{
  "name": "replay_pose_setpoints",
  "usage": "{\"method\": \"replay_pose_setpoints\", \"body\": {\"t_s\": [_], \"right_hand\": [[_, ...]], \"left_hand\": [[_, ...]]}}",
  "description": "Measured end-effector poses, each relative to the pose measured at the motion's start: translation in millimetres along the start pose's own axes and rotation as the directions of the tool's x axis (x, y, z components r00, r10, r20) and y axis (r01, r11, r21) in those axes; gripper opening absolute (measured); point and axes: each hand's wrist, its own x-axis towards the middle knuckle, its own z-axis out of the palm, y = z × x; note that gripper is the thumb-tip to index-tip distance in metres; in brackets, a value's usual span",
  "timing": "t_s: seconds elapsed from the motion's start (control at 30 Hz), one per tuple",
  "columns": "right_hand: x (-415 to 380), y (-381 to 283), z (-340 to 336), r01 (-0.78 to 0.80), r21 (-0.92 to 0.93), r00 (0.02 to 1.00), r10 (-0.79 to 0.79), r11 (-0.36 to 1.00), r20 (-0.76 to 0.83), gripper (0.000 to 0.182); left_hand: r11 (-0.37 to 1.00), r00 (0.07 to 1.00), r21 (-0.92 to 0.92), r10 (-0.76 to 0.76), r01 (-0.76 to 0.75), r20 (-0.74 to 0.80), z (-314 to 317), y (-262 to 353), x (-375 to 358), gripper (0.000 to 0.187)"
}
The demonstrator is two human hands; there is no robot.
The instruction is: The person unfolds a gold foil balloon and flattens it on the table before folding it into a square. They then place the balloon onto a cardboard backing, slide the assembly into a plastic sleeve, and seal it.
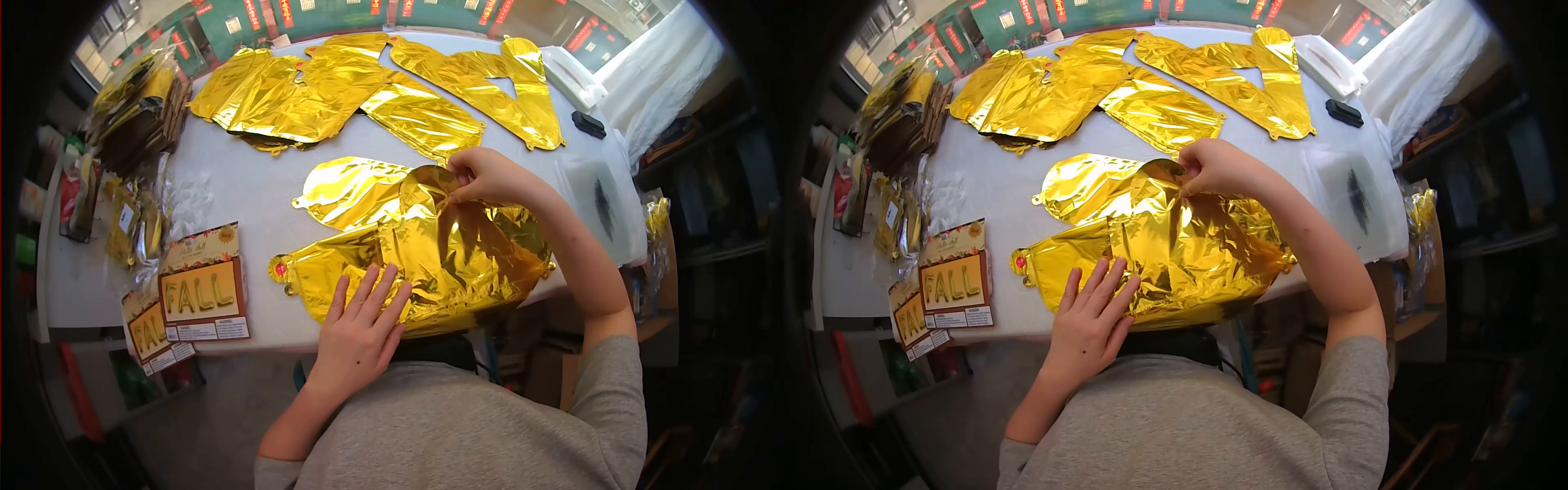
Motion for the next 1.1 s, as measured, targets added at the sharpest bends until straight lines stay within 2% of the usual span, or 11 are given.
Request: {"method": "replay_pose_setpoints", "body": {"t_s": [0.07,0.17,0.23,0.33,0.43,0.53,0.67,0.73,0.83,0.93,1.1], "right_hand": [[-3,-2,-1,0.018,-0.045,1.0,-0.018,0.999,0.021,0.033],[-19,-7,4,0.119,0.056,0.993,-0.117,0.991,-0.034,0.028],[-30,-7,8,0.325,0.075,0.93,-0.304,0.943,-0.205,0.024],[-43,-10,8,0.281,0.187,0.953,-0.249,0.941,-0.175,0.028],[-38,-1,9,0.237,0.113,0.967,-0.224,0.965,-0.122,0.035],[-22,17,16,0.233,0.174,0.972,-0.232,0.957,-0.028,0.033],[-18,17,21,0.337,0.168,0.938,-0.316,0.926,-0.14,0.026],[-22,7,19,0.237,0.305,0.969,-0.203,0.922,-0.141,0.02],[-15,15,15,0.191,0.159,0.979,-0.176,0.969,-0.103,0.015],[-10,17,17,0.167,0.34,0.985,-0.147,0.926,-0.085,0.013],[-2,17,11,0.148,0.292,0.988,-0.128,0.945,-0.086,0.015]], "left_hand": [[1.0,1.0,-0.003,0.0,0.0,-0.001,0,0,0,0.06],[1.0,1.0,-0.005,-0.001,0.001,-0.013,0,0,0,0.06],[1.0,1.0,-0.003,0.001,-0.001,-0.002,-1,0,0,0.06],[1.0,1.0,-0.005,-0.001,0.001,0.001,-1,0,0,0.061],[1.0,1.0,0.019,0.002,-0.002,0.007,0,0,0,0.061],[1.0,1.0,-0.004,0.002,-0.002,-0.005,-1,0,0,0.061],[1.0,1.0,-0.009,-0.005,0.005,-0.004,-2,1,-1,0.061],[1.0,1.0,-0.001,-0.001,0.001,-0.013,0,0,0,0.06],[1.0,1.0,0.014,0.004,-0.004,-0.002,0,-1,0,0.061],[1.0,1.0,0.021,0.008,-0.008,-0.004,-1,-1,4,0.06],[0.999,1.0,0.027,0.017,-0.017,0.009,-3,-2,6,0.059]]}}
